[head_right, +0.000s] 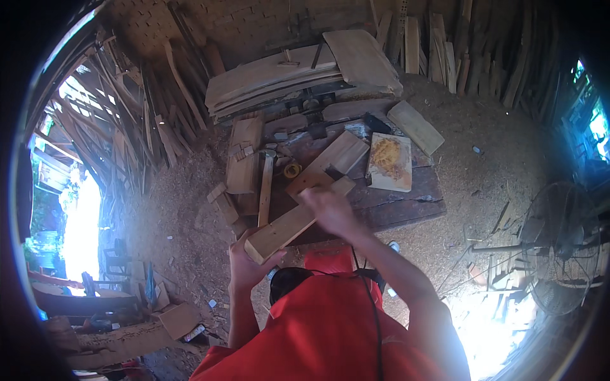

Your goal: Hammering wooden pieces together and sanding a wood block in a workshop.

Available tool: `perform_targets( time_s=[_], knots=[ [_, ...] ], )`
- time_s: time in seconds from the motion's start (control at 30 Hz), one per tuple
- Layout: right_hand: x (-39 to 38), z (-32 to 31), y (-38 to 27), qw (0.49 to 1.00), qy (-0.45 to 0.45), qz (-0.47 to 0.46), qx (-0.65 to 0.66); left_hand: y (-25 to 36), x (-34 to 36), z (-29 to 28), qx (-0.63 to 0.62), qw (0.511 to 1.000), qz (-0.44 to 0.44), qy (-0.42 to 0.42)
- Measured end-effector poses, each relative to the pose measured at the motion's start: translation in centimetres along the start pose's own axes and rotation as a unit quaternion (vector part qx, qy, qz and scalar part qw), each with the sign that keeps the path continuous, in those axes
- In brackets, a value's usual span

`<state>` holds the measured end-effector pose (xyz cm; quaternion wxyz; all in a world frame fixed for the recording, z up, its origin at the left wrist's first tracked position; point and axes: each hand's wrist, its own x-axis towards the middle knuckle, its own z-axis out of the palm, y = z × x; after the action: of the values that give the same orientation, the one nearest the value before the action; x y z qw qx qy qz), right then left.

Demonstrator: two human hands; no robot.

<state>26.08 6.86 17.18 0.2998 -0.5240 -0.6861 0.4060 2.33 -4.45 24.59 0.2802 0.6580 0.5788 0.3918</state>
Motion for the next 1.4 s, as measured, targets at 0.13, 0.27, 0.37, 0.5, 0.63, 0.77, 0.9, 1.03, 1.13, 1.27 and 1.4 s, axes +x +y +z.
perform_targets(
  time_s=[0.13,0.27,0.37,0.5,0.63,0.77,0.9,1.03,1.13,1.27,1.4],
  knots=[
    [-3.4,0.9,-4.9,0.98,0.006,-0.194,0.037,1.2,-0.1,-0.3,0.05,0.996,0.051,-0.049],
    [0.3,-0.7,1.8,0.998,-0.026,-0.057,0.023,1.6,0.2,0.4,0.053,0.994,0.093,-0.033],
    [-2.5,0.6,-2.3,0.998,-0.046,0.013,0.043,1.9,0.6,0.5,0.031,0.998,0.061,-0.014],
    [-2.9,0.0,-2.9,0.964,0.078,-0.233,0.1,1.1,0.3,0.3,-0.002,1.0,-0.004,0.025],
    [-0.9,-1.5,2.0,0.983,-0.042,0.177,-0.025,-0.1,0.1,0.0,-0.008,1.0,0.003,0.007],
    [-3.4,1.9,1.1,0.984,0.129,-0.114,0.039,2.4,0.4,0.6,0.001,0.998,0.035,0.054],
    [-2.4,1.1,1.7,0.994,0.06,-0.005,0.087,-1.0,1.0,1.0,-0.016,0.991,0.13,0.022],
    [-1.8,0.7,4.7,0.996,0.074,0.02,0.046,-1.5,1.5,1.5,-0.096,0.991,0.093,-0.012],
    [-1.5,0.1,6.1,0.981,0.125,-0.15,-0.007,-1.3,2.7,1.6,-0.09,0.987,0.135,0.002],
    [-1.5,-1.4,6.9,0.978,0.096,-0.184,-0.038,-1.3,3.8,1.5,-0.059,0.987,0.151,-0.001],
    [-2.0,-1.1,8.2,0.978,0.107,-0.178,-0.036,-2.5,4.4,1.5,-0.035,0.985,0.168,0.007]
  ],
)
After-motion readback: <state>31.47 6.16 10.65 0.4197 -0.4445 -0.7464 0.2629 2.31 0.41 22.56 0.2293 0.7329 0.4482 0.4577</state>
